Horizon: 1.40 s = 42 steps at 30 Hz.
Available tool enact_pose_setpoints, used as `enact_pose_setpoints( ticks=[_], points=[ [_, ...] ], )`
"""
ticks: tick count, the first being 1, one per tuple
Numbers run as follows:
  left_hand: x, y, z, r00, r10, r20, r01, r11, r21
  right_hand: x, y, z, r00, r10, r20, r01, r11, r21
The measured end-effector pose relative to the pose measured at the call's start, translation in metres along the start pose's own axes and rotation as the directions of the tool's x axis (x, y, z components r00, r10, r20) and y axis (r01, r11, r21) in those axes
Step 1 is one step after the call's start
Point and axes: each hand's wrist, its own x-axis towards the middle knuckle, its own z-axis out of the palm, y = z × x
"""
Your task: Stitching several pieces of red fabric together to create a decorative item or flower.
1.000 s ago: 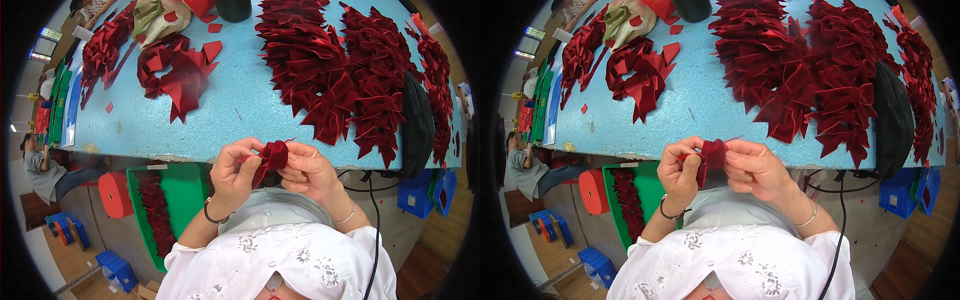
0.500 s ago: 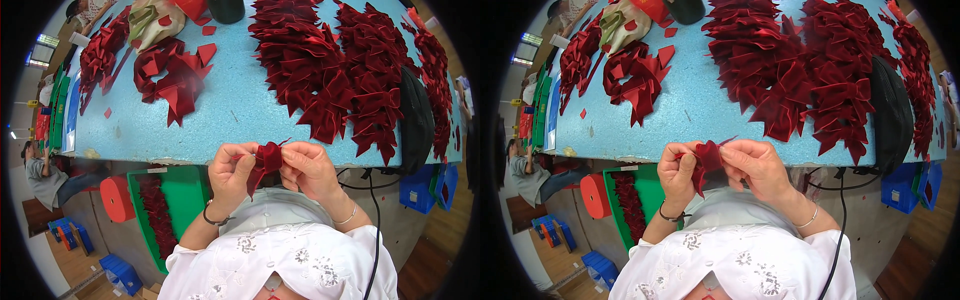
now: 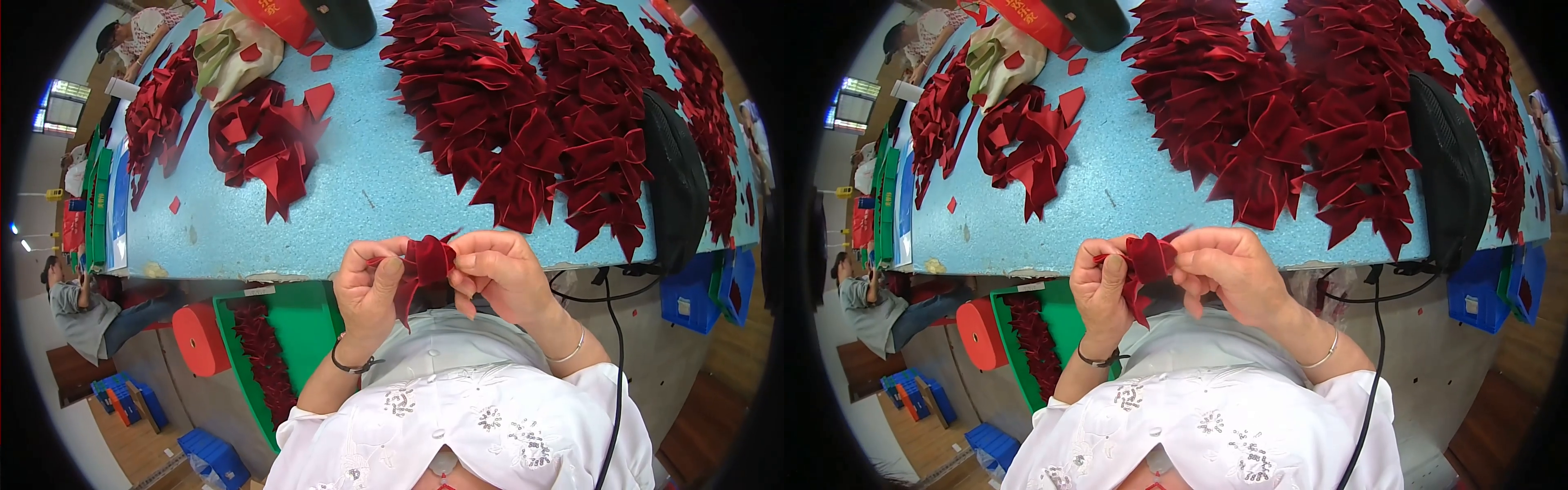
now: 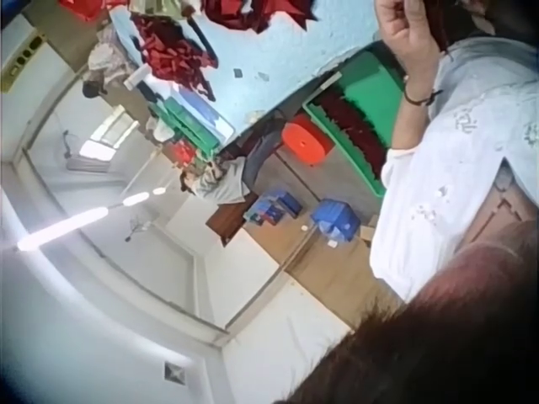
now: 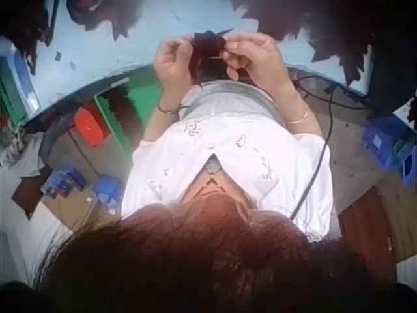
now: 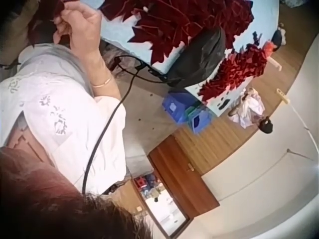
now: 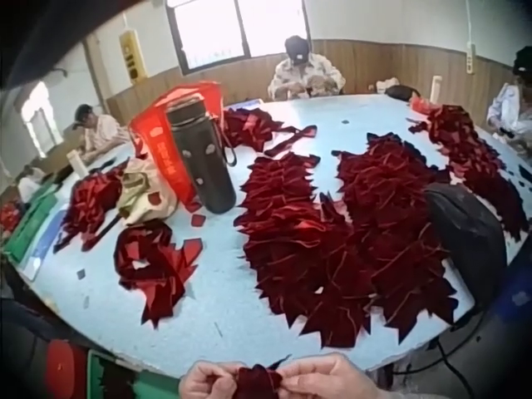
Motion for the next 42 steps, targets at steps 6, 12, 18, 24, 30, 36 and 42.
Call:
enact_pose_setpoints(
  ticks=[6, 12, 18, 24, 30, 36, 42],
  points=[
    [0.000, 0.002, 0.001, 1.000, 0.023, 0.000, -0.023, 0.998, 0.061, -0.001, -0.005, 0.006, 0.993, -0.114, -0.021, 0.096, 0.914, -0.395],
    [0.002, -0.002, -0.002, 0.996, 0.077, 0.044, -0.079, 0.996, 0.045, 0.001, -0.004, 0.002, 0.989, -0.142, -0.029, 0.123, 0.928, -0.351],
    [0.000, -0.002, 0.002, 0.994, 0.100, 0.042, -0.104, 0.990, 0.093, 0.002, 0.002, 0.008, 0.973, -0.215, -0.088, 0.166, 0.909, -0.382],
    [-0.003, -0.006, 0.006, 0.985, 0.169, 0.028, -0.171, 0.975, 0.145, 0.003, 0.010, 0.009, 0.989, -0.115, -0.091, 0.123, 0.988, 0.091],
    [-0.003, -0.006, 0.007, 0.982, 0.183, 0.038, -0.186, 0.975, 0.120, 0.006, 0.011, 0.017, 0.993, -0.093, -0.071, 0.109, 0.962, 0.251],
    [-0.001, -0.004, 0.003, 0.991, 0.133, 0.017, -0.133, 0.989, 0.068, 0.003, 0.009, 0.016, 0.970, -0.237, -0.053, 0.229, 0.965, -0.127],
    [0.000, -0.009, -0.002, 0.989, 0.146, 0.001, -0.146, 0.988, 0.050, 0.002, 0.002, 0.010, 0.987, -0.158, 0.001, 0.151, 0.946, -0.285]
  ],
)
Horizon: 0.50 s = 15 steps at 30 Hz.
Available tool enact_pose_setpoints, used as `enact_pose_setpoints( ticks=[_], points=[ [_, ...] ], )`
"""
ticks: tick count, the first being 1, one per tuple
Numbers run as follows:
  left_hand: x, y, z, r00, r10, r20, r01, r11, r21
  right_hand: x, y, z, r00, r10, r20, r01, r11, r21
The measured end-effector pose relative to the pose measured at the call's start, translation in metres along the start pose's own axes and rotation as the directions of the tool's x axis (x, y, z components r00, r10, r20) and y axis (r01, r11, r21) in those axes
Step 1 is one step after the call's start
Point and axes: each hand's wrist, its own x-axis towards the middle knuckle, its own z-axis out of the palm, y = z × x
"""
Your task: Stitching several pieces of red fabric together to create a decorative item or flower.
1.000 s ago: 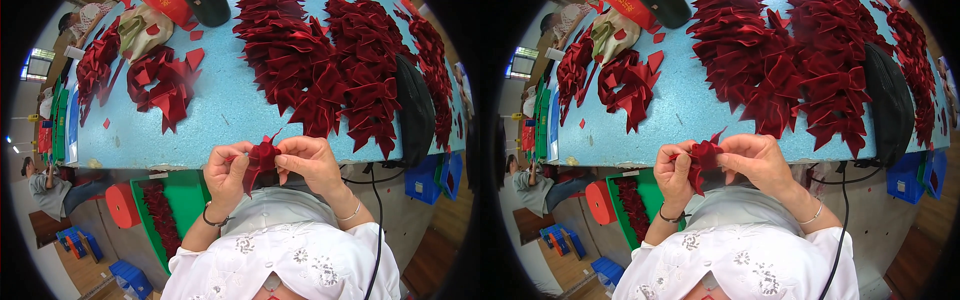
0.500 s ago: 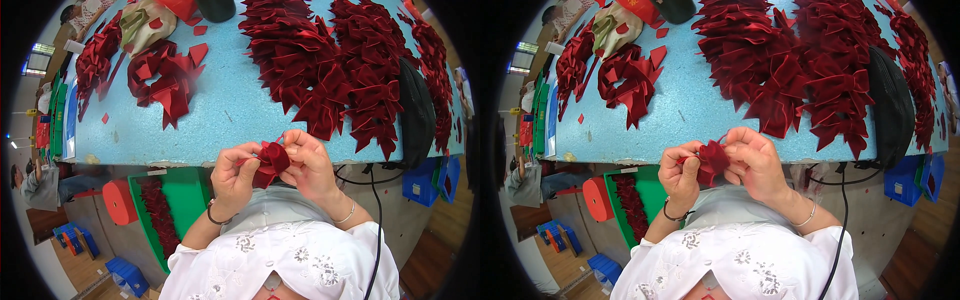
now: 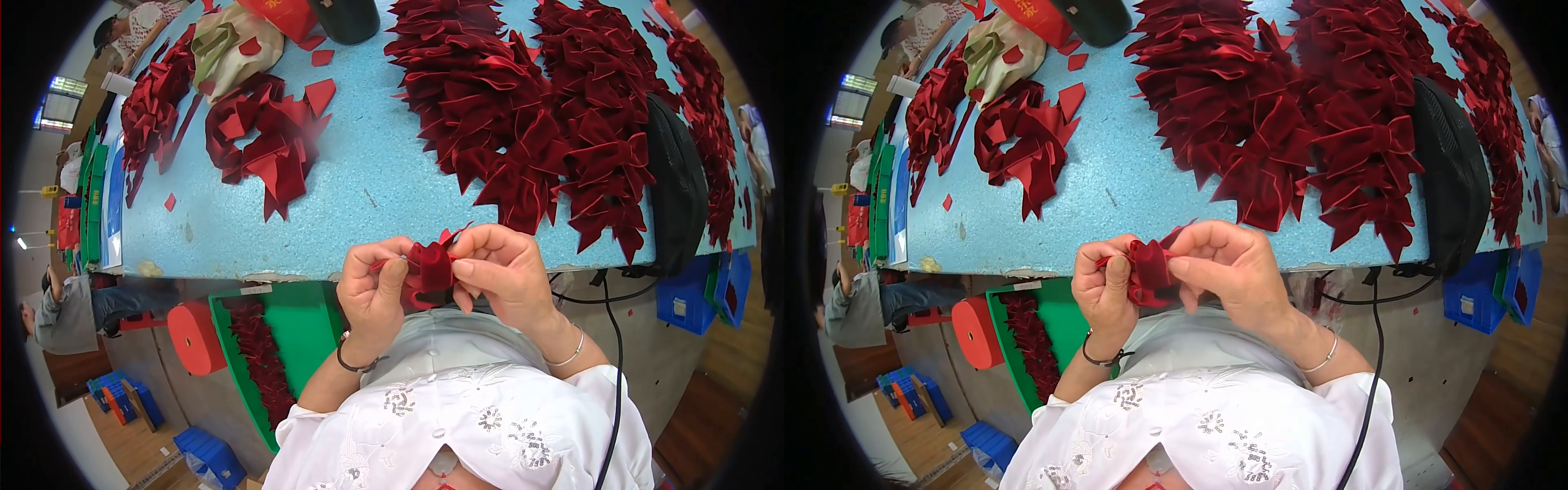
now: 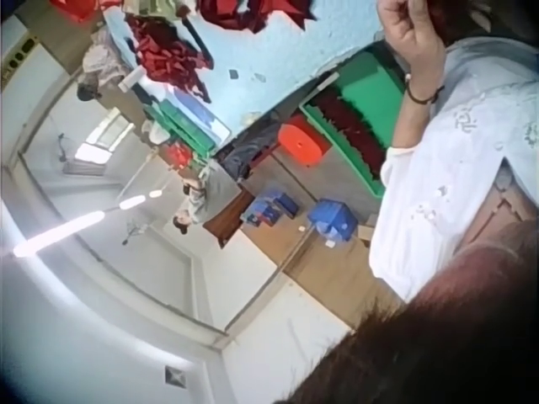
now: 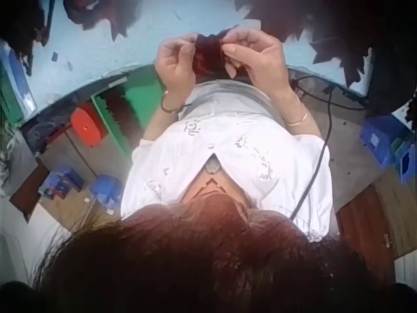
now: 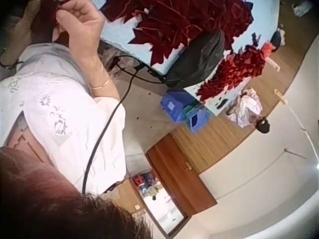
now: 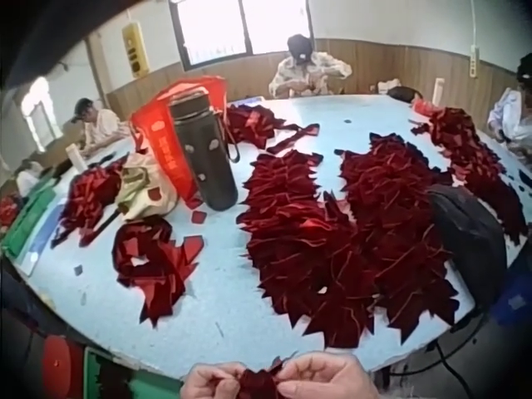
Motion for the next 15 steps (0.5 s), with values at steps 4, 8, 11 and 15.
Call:
enact_pose_setpoints(
  ticks=[4, 8, 11, 15],
  points=[
    [0.001, 0.003, 0.003, 1.000, 0.006, -0.016, -0.006, 1.000, 0.005, -0.001, 0.006, 0.001, 0.999, 0.040, 0.010, -0.040, 0.892, 0.451],
    [0.002, 0.007, -0.007, 0.994, -0.103, -0.035, 0.100, 0.992, -0.078, -0.007, 0.002, -0.007, 0.979, -0.159, -0.126, 0.173, 0.980, 0.103],
    [0.005, 0.011, -0.009, 0.978, -0.206, -0.019, 0.198, 0.960, -0.196, -0.001, -0.002, -0.016, 0.791, -0.599, -0.122, 0.417, 0.675, -0.609],
    [0.007, 0.016, -0.004, 0.958, -0.285, -0.008, 0.276, 0.932, -0.235, 0.004, -0.010, -0.007, 0.780, -0.616, 0.111, 0.491, 0.493, -0.718]
  ],
)
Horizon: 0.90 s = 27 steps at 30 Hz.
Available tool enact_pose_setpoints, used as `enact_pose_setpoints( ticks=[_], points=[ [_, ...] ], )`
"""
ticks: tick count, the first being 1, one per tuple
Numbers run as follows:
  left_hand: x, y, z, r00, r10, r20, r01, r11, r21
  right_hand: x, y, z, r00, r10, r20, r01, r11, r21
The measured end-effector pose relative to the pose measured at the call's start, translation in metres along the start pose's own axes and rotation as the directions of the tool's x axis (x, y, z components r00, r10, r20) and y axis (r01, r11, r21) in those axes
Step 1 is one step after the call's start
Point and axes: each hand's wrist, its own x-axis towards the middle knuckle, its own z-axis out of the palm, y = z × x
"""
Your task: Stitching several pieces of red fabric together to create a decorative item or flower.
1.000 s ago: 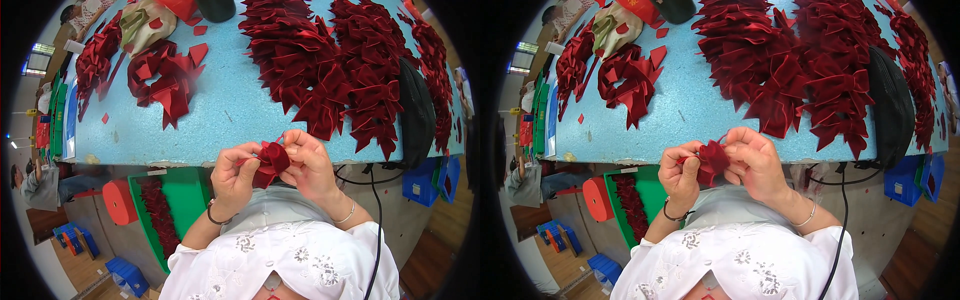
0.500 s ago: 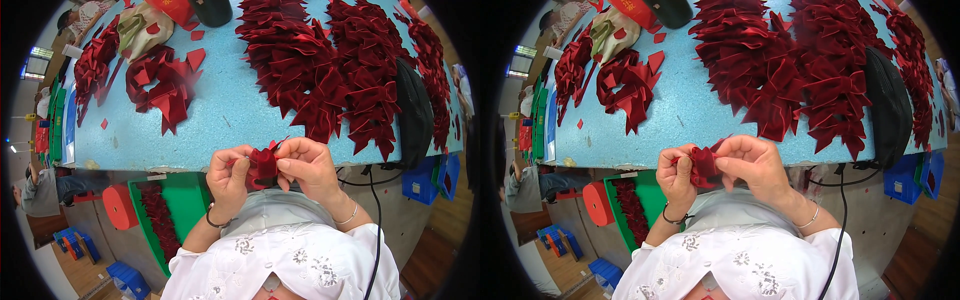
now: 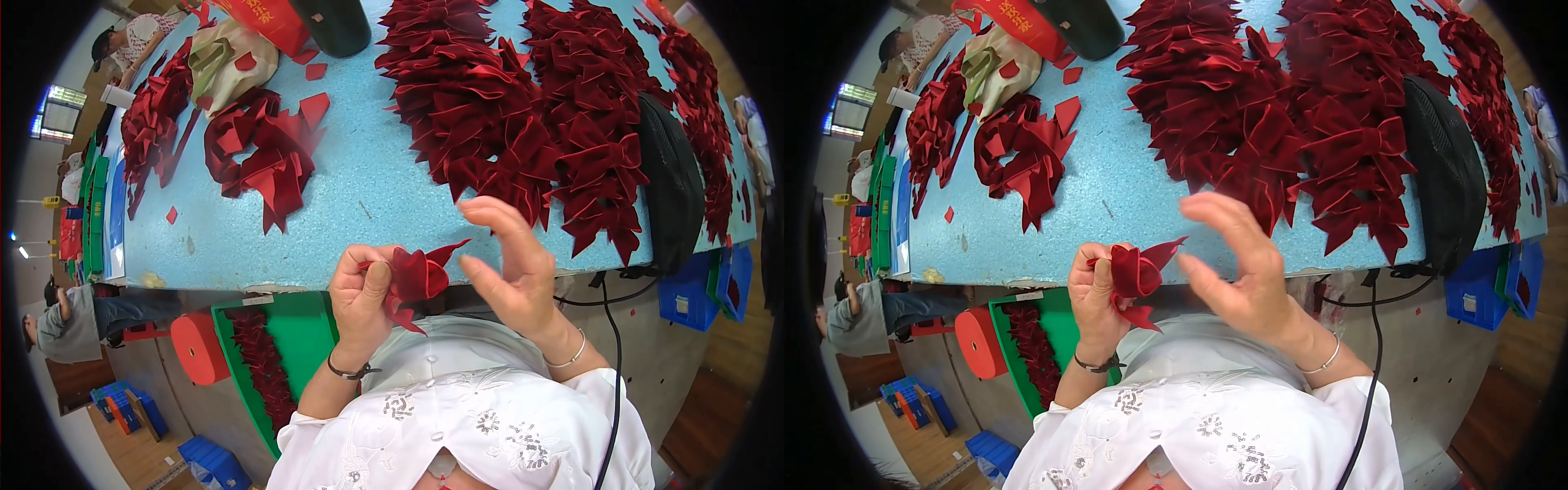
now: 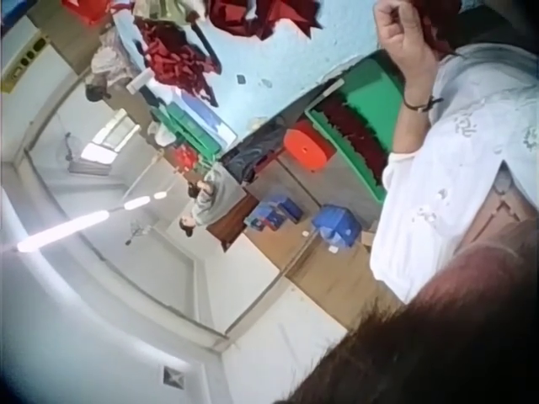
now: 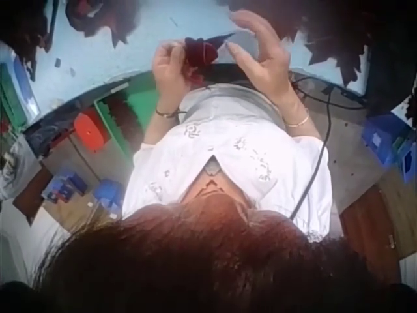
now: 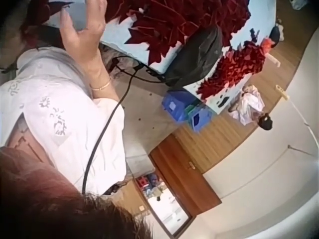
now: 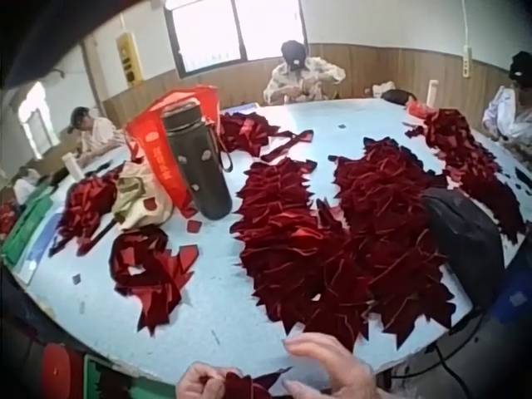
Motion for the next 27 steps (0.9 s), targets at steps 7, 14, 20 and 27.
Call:
enact_pose_setpoints(
  ticks=[7, 14, 20, 27],
  points=[
    [-0.002, -0.004, -0.004, 1.000, -0.004, 0.019, 0.004, 0.999, 0.036, -0.008, 0.001, 0.019, 0.984, 0.123, 0.133, -0.151, 0.961, 0.231],
    [-0.004, -0.005, 0.010, 0.999, 0.048, -0.020, -0.046, 0.995, 0.086, -0.016, 0.000, 0.029, 0.982, 0.187, -0.035, -0.173, 0.955, 0.242],
    [-0.007, -0.005, 0.008, 1.000, 0.001, -0.005, -0.001, 1.000, -0.007, -0.018, 0.012, 0.012, 0.961, 0.191, 0.202, -0.271, 0.796, 0.541],
    [-0.005, -0.007, 0.014, 0.990, 0.122, -0.075, -0.110, 0.984, 0.142, -0.012, -0.003, 0.019, 0.940, 0.280, 0.196, -0.341, 0.738, 0.582]
  ],
)
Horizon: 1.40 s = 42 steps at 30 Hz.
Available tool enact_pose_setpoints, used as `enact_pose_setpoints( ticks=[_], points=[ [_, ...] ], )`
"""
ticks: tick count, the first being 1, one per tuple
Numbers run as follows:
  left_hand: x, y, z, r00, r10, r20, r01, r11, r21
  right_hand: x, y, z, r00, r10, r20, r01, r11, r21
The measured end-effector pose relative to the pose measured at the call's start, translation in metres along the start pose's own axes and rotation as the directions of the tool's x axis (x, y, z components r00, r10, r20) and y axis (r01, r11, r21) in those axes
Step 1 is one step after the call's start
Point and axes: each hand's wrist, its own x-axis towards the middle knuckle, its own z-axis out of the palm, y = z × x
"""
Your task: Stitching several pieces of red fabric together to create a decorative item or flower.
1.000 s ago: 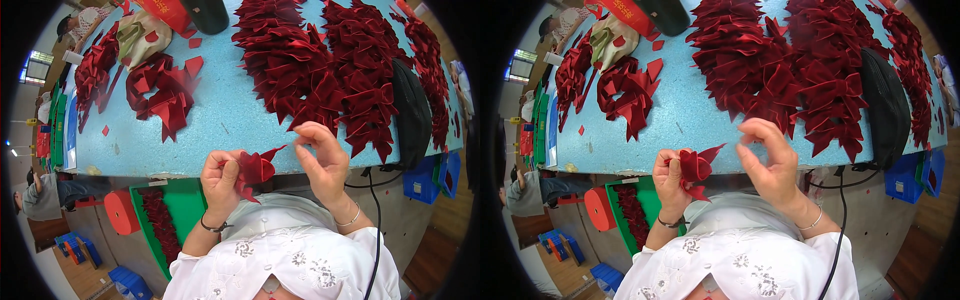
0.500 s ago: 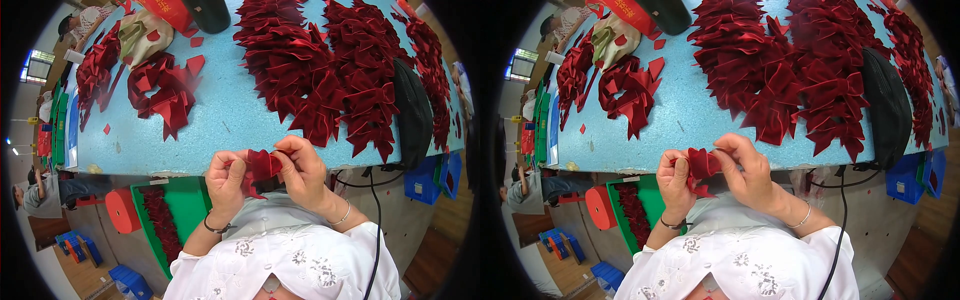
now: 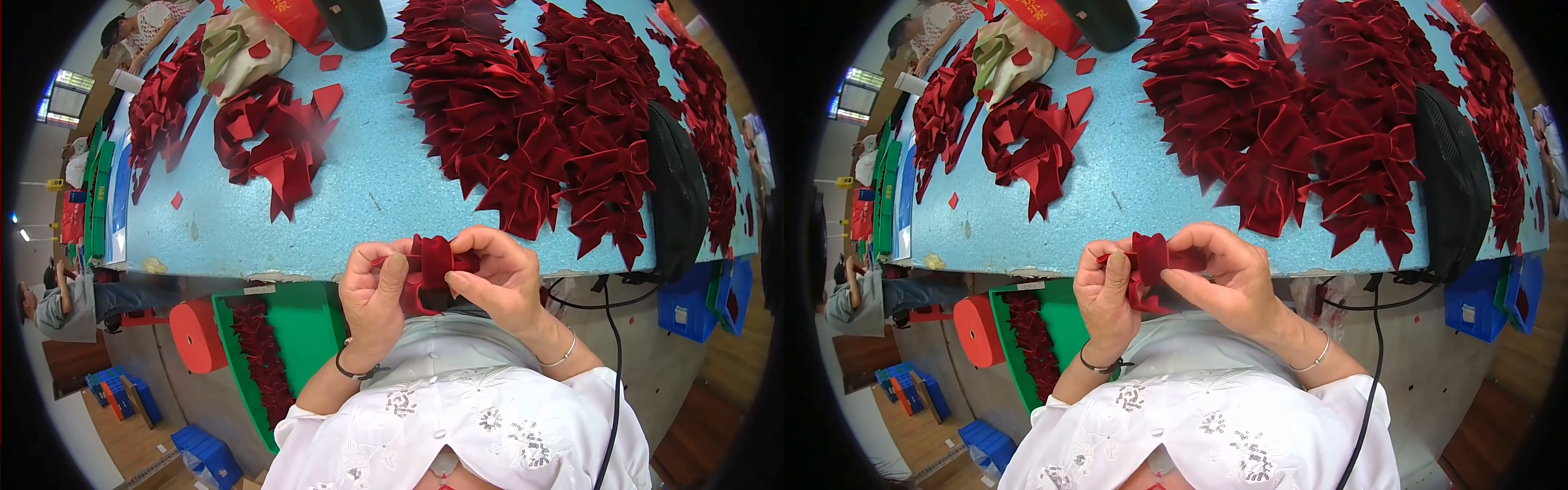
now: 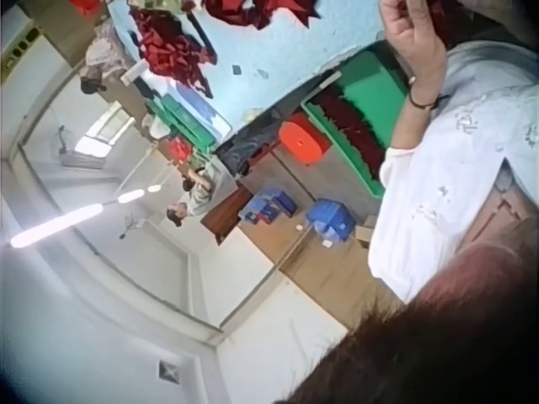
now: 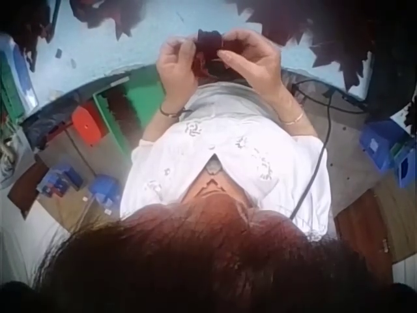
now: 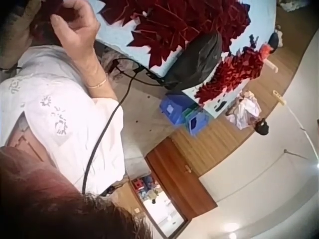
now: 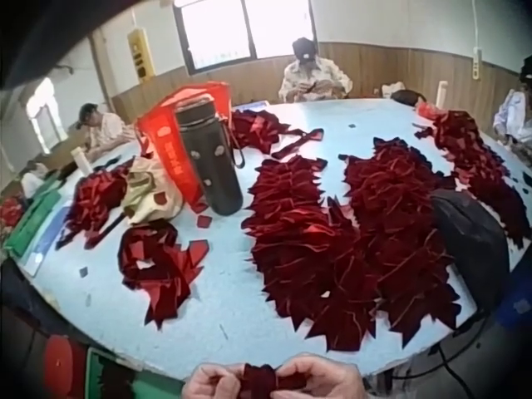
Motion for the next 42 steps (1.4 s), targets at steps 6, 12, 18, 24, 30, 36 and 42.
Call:
enact_pose_setpoints(
  ticks=[6, 12, 18, 24, 30, 36, 42],
  points=[
    [0.000, 0.006, -0.004, 0.986, 0.131, 0.106, -0.144, 0.981, 0.128, 0.004, -0.006, -0.015, 0.991, 0.118, 0.065, -0.115, 0.992, -0.048],
    [-0.002, 0.016, 0.001, 0.981, 0.037, 0.192, -0.048, 0.997, 0.055, 0.003, -0.014, -0.015, 0.984, 0.136, 0.115, -0.155, 0.972, 0.175],
    [-0.002, 0.015, -0.001, 0.945, 0.172, 0.278, -0.240, 0.942, 0.233, -0.004, -0.022, -0.017, 0.985, 0.151, 0.084, -0.132, 0.972, -0.195],
    [-0.007, 0.016, -0.005, 0.947, 0.076, 0.311, -0.138, 0.974, 0.180, -0.007, -0.015, -0.021, 0.994, 0.033, 0.101, -0.019, 0.990, -0.138],
    [-0.005, 0.009, -0.003, 0.935, 0.161, 0.315, -0.222, 0.961, 0.168, -0.009, -0.008, -0.021, 0.996, 0.061, 0.060, -0.058, 0.997, -0.042],
    [0.007, 0.012, 0.000, 0.918, 0.197, 0.343, -0.289, 0.927, 0.241, -0.006, -0.011, -0.024, 0.979, 0.179, 0.094, -0.171, 0.982, -0.082],
    [0.014, 0.007, -0.007, 0.903, 0.124, 0.412, -0.207, 0.965, 0.162, -0.001, -0.005, -0.027, 0.984, 0.102, 0.147, -0.077, 0.983, -0.168]
  ],
)
